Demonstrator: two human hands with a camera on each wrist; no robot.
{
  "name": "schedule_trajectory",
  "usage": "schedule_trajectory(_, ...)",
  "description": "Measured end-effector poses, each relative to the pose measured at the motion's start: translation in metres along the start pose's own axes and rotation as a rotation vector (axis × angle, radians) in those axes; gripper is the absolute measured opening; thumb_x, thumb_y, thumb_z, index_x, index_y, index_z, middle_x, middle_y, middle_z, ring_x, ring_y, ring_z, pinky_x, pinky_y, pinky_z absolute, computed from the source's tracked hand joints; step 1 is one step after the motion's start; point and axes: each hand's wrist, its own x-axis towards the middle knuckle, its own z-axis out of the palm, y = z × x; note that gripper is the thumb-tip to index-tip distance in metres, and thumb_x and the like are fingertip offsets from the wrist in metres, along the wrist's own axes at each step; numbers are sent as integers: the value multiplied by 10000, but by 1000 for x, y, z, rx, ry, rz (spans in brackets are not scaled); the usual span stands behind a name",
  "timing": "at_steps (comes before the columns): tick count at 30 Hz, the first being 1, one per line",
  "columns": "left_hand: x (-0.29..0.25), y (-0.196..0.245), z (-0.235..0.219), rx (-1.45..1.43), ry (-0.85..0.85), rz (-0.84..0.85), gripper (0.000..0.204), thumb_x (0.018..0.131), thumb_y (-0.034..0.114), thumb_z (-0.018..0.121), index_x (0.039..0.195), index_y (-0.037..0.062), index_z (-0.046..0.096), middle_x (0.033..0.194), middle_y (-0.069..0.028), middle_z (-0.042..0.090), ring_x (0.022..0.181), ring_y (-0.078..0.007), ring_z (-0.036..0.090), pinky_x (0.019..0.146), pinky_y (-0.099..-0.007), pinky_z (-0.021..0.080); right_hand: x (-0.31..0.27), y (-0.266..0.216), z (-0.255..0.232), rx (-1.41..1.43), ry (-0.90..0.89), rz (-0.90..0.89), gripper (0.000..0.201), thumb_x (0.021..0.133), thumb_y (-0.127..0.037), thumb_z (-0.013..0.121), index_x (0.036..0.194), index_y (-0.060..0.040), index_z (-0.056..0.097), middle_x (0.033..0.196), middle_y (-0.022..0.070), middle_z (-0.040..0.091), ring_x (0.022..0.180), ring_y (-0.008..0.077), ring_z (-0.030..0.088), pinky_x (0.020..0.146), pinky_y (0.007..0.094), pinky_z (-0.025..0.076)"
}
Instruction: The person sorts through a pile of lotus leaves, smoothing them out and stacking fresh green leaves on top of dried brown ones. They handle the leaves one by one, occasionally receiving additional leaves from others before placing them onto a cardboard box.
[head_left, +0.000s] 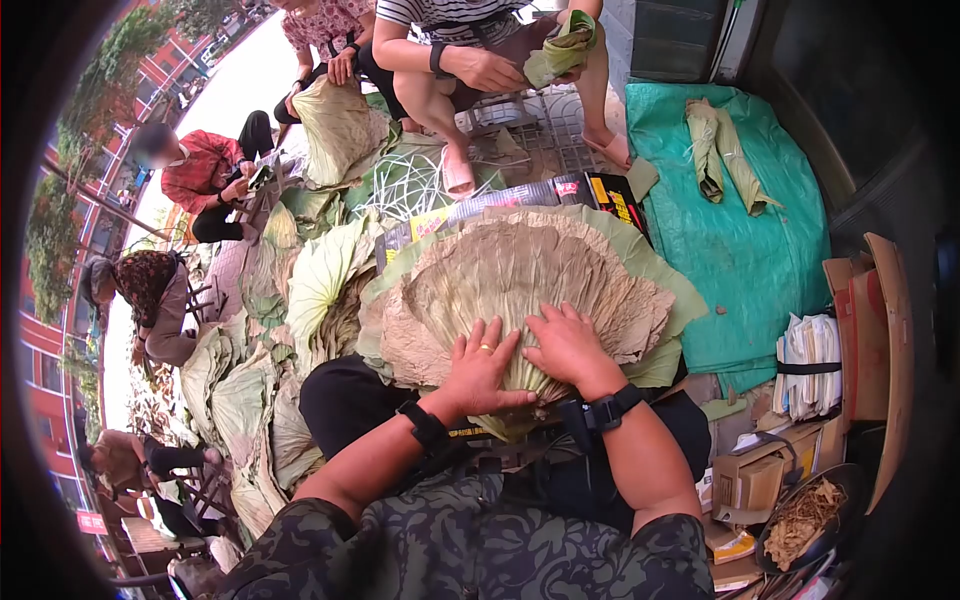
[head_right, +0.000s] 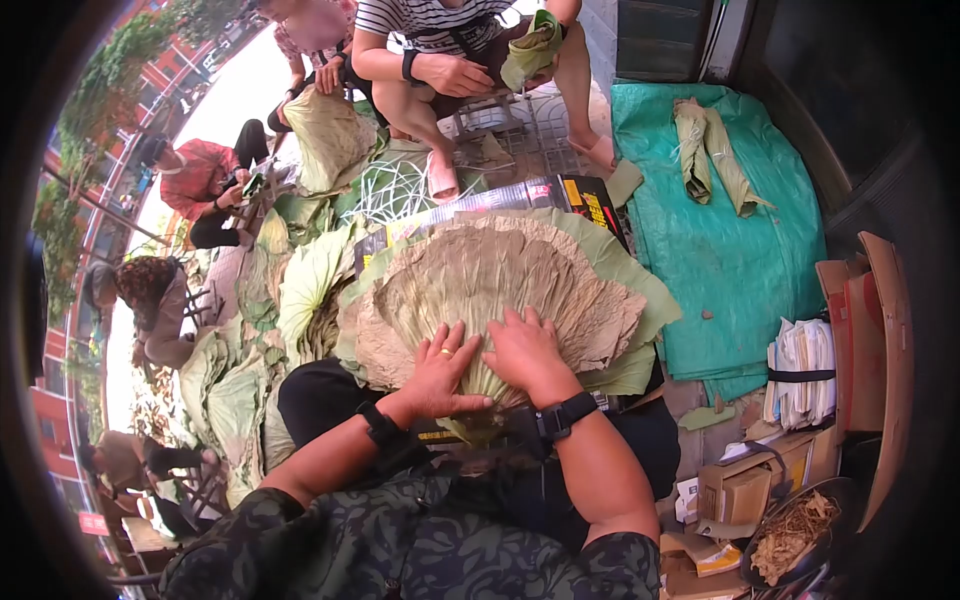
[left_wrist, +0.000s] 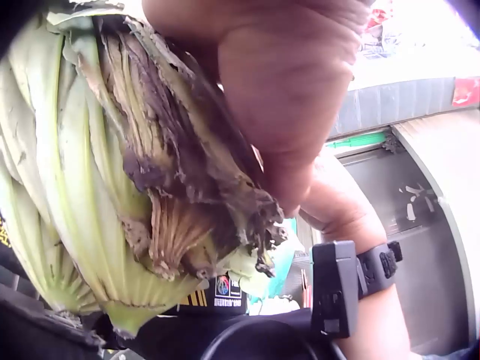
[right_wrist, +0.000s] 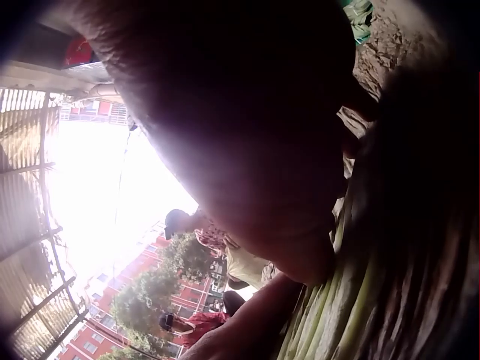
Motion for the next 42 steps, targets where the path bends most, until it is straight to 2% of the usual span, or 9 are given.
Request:
schedule_trajectory(6,7,-4,-11,-28,-2,-16,878,652,613,613,1322,97,376,1387,-230,276,1297,-422,203,1031,-548,142,0,-2,0,-6,1,8,415,753,-326,617,1092,-98,546,1233,142,464,1194,394,370,936,540,310)
schedule_trajectory(12,42,-15,-16,80,367,-21,717,738,456,608,1316,102,374,1383,-224,283,1294,-417,205,1034,-502,179,-1,-1,4,-19,19,6,414,764,-324,610,1099,-91,537,1221,150,465,1190,398,374,939,546,313)
schedule_trajectory(20,90,-55,-13,79,137,-147,732,780,495,539,1371,139,293,1430,-186,215,1323,-399,150,1050,-502,162,3,-6,-8,-57,-90,20,470,773,-342,588,1160,-88,508,1265,180,450,1190,415,383,947,510,334)
schedule_trajectory(25,79,-70,-20,-38,129,-43,672,796,495,516,1334,121,368,1408,-186,272,1312,-404,186,1045,-504,166,5,-7,-10,-63,-133,16,455,770,-330,591,1146,-88,510,1253,184,456,1181,428,384,941,512,338)
schedule_trajectory(28,53,-71,-26,147,213,-147,620,814,458,512,1310,104,403,1391,-183,306,1297,-401,230,1040,-500,186,5,-7,-11,-38,-128,10,452,768,-324,592,1143,-87,507,1247,185,459,1177,432,385,937,516,338)
schedule_trajectory(32,38,-99,-9,-36,284,-77,552,821,386,532,1257,56,454,1344,-195,373,1258,-403,300,1023,-455,252,3,-6,-8,-52,-88,-20,455,767,-321,594,1145,-86,503,1241,183,463,1177,434,382,935,520,338)
schedule_trajectory(35,30,-78,-9,24,409,-140,526,801,366,563,1211,45,492,1289,-235,416,1204,-452,342,988,-474,298,2,-7,-6,-63,-54,-34,453,766,-323,595,1143,-88,505,1239,178,465,1165,435,395,932,511,346)
schedule_trajectory(37,21,-51,-11,-22,490,-30,510,778,349,601,1182,51,512,1264,-230,438,1195,-436,354,980,-478,295,1,-5,-6,-50,-47,-20,451,755,-312,599,1137,-89,511,1231,172,470,1145,436,413,927,501,357)
schedule_trajectory(42,2,8,-1,-18,226,171,712,774,524,542,1309,87,368,1334,-167,377,1259,-380,298,1020,-548,198,0,-2,0,-58,7,-55,420,735,-255,587,1118,-94,524,1199,163,488,1133,426,428,916,492,372)
